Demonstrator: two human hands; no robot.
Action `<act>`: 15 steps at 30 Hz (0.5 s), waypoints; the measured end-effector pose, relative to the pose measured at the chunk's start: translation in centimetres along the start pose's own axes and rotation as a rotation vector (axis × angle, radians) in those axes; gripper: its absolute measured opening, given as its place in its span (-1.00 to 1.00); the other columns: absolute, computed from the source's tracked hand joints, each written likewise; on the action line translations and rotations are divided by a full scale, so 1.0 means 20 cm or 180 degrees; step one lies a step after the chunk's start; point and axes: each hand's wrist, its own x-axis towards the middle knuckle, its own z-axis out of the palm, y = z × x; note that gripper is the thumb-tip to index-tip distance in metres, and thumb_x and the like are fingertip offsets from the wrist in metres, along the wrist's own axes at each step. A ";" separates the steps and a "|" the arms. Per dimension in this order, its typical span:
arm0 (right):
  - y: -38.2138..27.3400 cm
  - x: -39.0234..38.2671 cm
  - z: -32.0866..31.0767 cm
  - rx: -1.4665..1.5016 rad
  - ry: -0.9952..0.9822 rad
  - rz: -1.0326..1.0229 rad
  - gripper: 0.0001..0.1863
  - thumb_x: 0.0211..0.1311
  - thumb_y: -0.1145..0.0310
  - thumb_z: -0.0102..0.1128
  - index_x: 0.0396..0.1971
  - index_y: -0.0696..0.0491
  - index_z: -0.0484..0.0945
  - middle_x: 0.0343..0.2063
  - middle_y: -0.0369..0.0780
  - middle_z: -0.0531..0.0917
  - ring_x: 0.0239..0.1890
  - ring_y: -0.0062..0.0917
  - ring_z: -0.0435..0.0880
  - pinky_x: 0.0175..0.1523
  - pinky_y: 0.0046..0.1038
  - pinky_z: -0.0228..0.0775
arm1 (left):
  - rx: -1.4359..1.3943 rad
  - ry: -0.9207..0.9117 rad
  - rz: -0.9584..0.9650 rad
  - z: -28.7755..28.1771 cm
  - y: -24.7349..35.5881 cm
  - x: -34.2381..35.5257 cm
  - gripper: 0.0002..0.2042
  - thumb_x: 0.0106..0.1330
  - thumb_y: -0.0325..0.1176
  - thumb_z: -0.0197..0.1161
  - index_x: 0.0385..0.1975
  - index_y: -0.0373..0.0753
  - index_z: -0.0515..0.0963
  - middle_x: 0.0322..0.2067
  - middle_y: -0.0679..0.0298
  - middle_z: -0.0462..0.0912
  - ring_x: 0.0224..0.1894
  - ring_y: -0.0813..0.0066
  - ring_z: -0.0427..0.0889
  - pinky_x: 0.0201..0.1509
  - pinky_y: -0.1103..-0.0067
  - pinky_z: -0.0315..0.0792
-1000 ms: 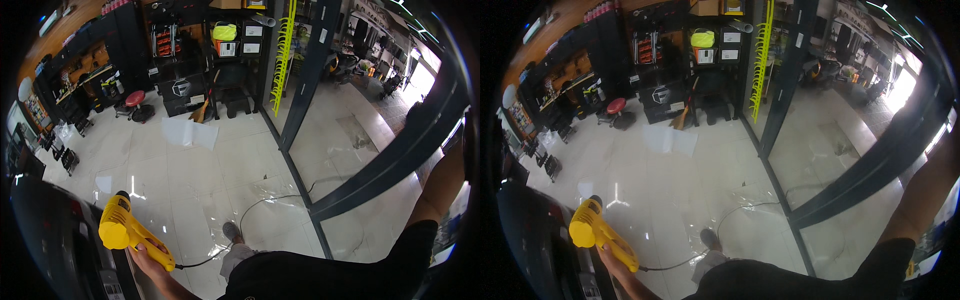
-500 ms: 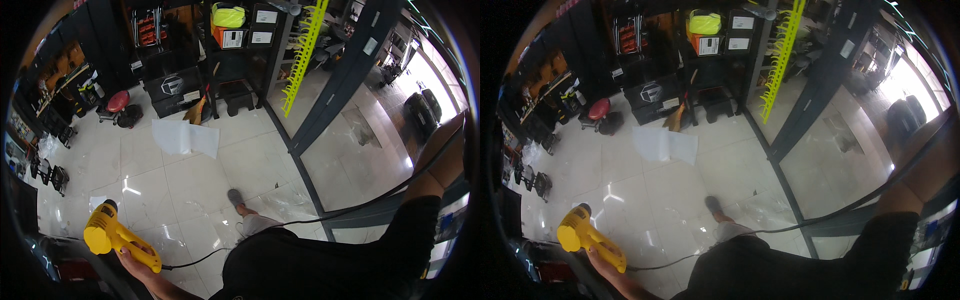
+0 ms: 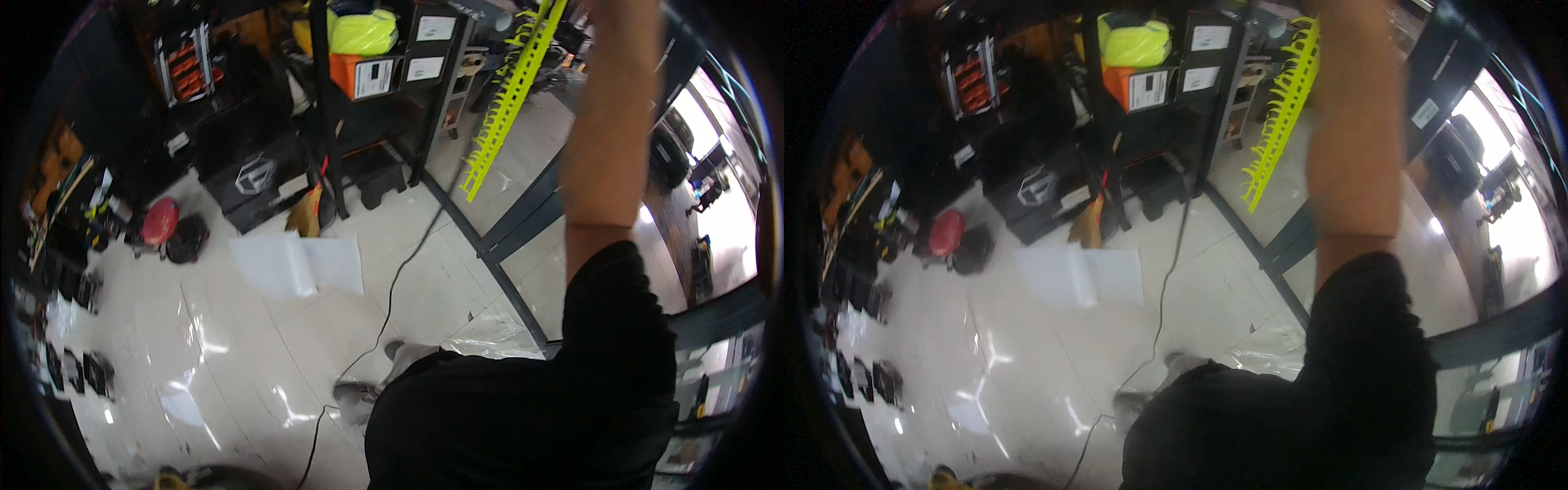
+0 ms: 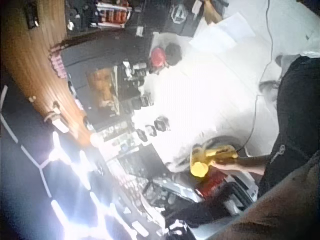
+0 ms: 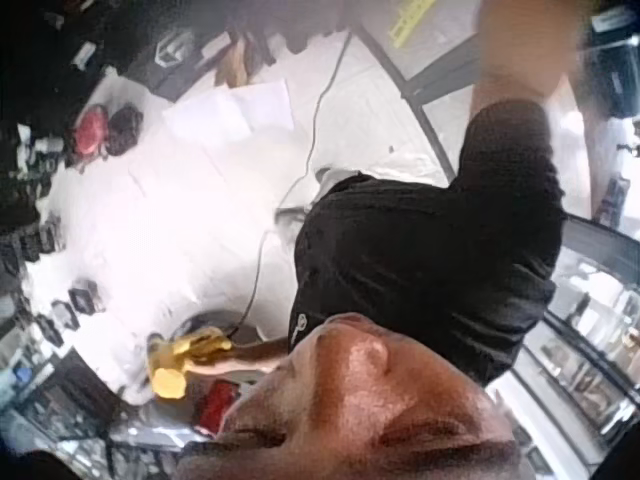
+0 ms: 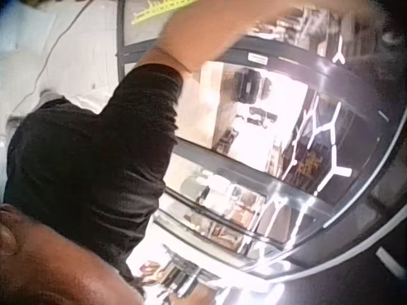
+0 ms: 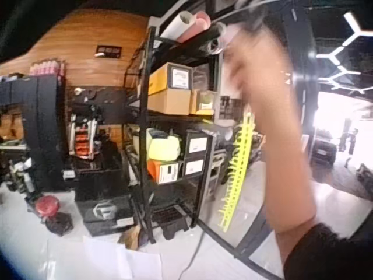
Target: The person wipes the front hood and bumper of a grey Mini Cooper with a yellow microfiber cloth. They then use a heat gun to apply heat to the surface while smoothing the film with a squeegee. The person continues to wipe and smooth the film across the hood and front bumper area.
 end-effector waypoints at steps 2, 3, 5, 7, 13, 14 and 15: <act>0.03 -0.14 0.39 0.0348 -0.0593 0.0908 -0.48 0.22 -0.14 0.06 -0.30 0.11 0.50 -0.54 -0.19 0.58 -0.44 -0.47 0.61 -0.33 -0.41 0.42 | 0.0126 -0.0129 -0.0130 0.02 -0.15 0.18 -0.78 0.28 -0.24 0.16 -0.26 -0.26 0.51 -0.44 0.27 0.57 -0.46 0.44 0.54 -0.39 0.56 0.49; 0.03 -0.24 0.67 0.0609 -0.0975 0.1423 -0.46 0.22 -0.16 0.05 -0.29 0.11 0.50 -0.54 -0.18 0.58 -0.43 -0.46 0.62 -0.31 -0.41 0.43 | 0.0140 -0.0155 -0.0185 -0.03 -0.23 0.27 -0.79 0.28 -0.25 0.17 -0.26 -0.28 0.50 -0.45 0.26 0.56 -0.47 0.45 0.54 -0.39 0.57 0.49; -0.06 -0.53 1.05 0.0705 -0.1918 0.2610 -0.43 0.22 -0.20 0.05 -0.29 0.11 0.51 -0.53 -0.17 0.60 -0.41 -0.45 0.64 -0.28 -0.39 0.45 | 0.0066 -0.0483 -0.0518 -0.08 -0.45 0.52 -0.79 0.28 -0.28 0.18 -0.26 -0.30 0.50 -0.45 0.26 0.56 -0.47 0.49 0.53 -0.39 0.59 0.49; 0.13 -1.16 1.45 0.0583 -0.1517 0.1889 -0.41 0.28 -0.10 -0.03 -0.11 0.23 0.43 -0.19 0.09 0.59 -0.07 -0.05 0.57 -0.02 -0.12 0.39 | -0.0336 -0.0949 -0.1142 -0.09 -0.77 0.76 -0.80 0.29 -0.31 0.19 -0.25 -0.32 0.49 -0.46 0.25 0.55 -0.47 0.52 0.52 -0.39 0.60 0.48; -0.07 -1.97 1.61 0.0040 -0.2967 0.3273 -0.56 0.28 0.13 0.01 -0.09 0.23 0.38 -0.32 0.14 0.61 -0.21 0.05 0.60 -0.13 -0.03 0.43 | 0.0194 -0.2204 -0.1556 -0.09 -1.36 1.15 -0.62 0.40 -0.15 0.02 -0.16 -0.45 0.42 -0.41 0.16 0.52 -0.49 0.50 0.47 -0.46 0.63 0.45; -0.06 -2.11 1.58 -0.0053 -0.3188 0.3439 -0.57 0.28 0.14 0.01 -0.08 0.23 0.37 -0.30 0.13 0.62 -0.19 0.03 0.61 -0.11 -0.04 0.43 | 0.1276 -0.2507 -0.0666 0.09 -1.27 1.08 -0.56 0.43 -0.10 -0.03 -0.13 -0.48 0.39 -0.38 0.13 0.51 -0.49 0.47 0.47 -0.48 0.62 0.44; -0.06 -2.21 1.60 -0.0165 -0.3312 0.3614 -0.57 0.26 0.14 0.04 -0.06 0.19 0.37 -0.31 0.12 0.62 -0.20 0.03 0.61 -0.13 -0.04 0.44 | 0.0793 -0.2265 -0.1321 0.13 -1.30 1.13 -0.54 0.42 -0.10 -0.03 -0.09 -0.51 0.37 -0.36 0.09 0.50 -0.46 0.43 0.47 -0.46 0.61 0.45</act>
